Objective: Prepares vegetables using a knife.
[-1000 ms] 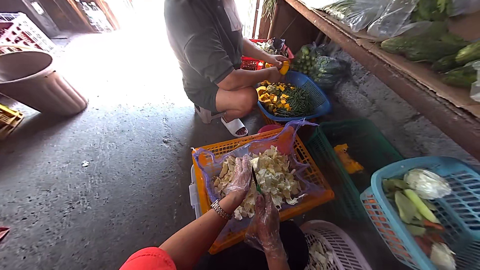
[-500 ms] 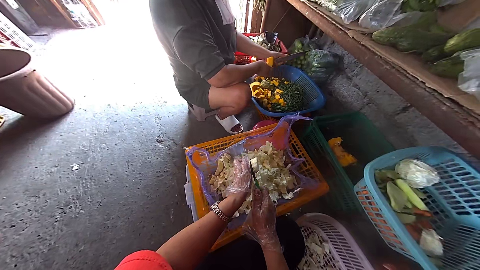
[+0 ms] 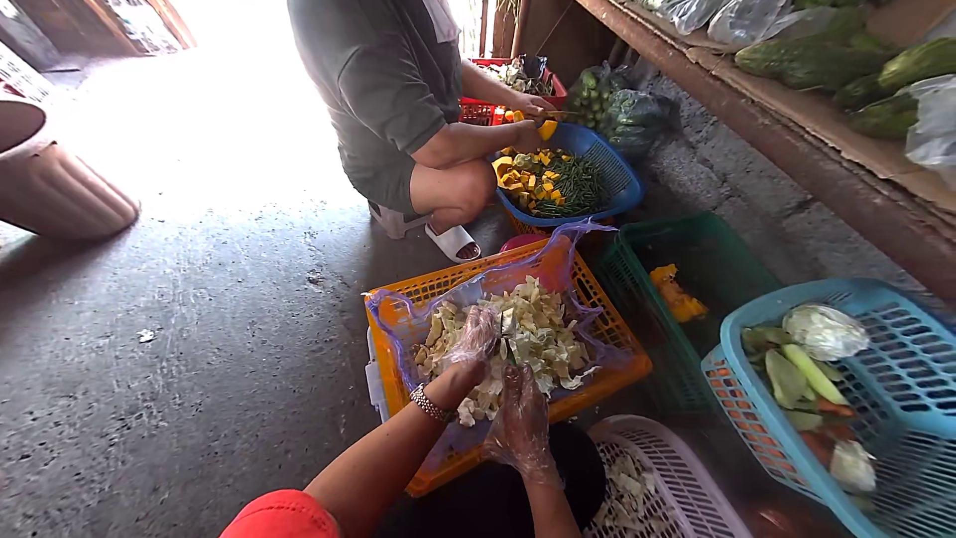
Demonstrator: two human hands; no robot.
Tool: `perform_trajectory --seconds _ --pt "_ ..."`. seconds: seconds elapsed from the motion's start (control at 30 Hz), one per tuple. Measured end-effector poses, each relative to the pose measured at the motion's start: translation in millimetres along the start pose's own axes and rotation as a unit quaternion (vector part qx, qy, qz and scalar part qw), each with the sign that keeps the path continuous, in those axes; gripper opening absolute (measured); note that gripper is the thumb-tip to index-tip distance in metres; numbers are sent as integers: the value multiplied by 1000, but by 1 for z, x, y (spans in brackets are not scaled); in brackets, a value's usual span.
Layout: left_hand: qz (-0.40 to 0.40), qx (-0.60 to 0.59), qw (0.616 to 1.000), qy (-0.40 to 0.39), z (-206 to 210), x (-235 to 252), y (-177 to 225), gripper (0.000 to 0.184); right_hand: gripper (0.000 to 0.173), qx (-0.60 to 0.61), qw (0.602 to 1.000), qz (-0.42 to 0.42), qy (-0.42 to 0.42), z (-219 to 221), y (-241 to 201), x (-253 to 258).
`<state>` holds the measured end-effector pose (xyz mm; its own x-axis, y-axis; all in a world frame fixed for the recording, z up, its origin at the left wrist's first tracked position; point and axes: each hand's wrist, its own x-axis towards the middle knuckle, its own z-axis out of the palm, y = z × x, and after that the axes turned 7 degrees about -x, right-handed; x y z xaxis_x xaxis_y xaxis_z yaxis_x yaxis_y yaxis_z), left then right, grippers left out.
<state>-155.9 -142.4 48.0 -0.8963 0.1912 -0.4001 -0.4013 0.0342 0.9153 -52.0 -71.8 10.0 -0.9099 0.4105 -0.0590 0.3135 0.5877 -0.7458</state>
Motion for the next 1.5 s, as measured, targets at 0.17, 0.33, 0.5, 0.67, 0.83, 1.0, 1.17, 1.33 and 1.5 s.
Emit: perform_trajectory --seconds 0.17,0.33,0.5,0.67,0.83,1.0,1.17,1.33,1.5 --pt "-23 19 998 -55 5 -24 -9 42 42 56 996 62 -42 -3 7 17" --pt "-12 -118 992 -50 -6 -7 -8 31 43 91 992 80 -27 -8 5 14" --pt "-35 -161 977 -133 -14 0 -7 32 41 268 960 74 42 -8 10 10" --pt "-65 -154 971 -171 -14 -2 -8 38 40 314 946 41 69 -4 11 11" --pt "-2 -120 971 -207 -18 1 -22 32 30 314 946 48 64 -6 7 11" --pt "33 -108 973 -200 -18 4 -34 36 29 291 954 52 58 -7 4 9" --pt "-73 -317 938 -118 -1 4 -28 34 43 271 961 -22 55 0 11 8" --pt "-93 -412 900 -109 -7 26 -18 35 40 188 979 -78 7 2 16 -1" --pt "-89 -361 923 -103 -8 35 -15 34 40 154 984 -88 -15 2 14 -4"
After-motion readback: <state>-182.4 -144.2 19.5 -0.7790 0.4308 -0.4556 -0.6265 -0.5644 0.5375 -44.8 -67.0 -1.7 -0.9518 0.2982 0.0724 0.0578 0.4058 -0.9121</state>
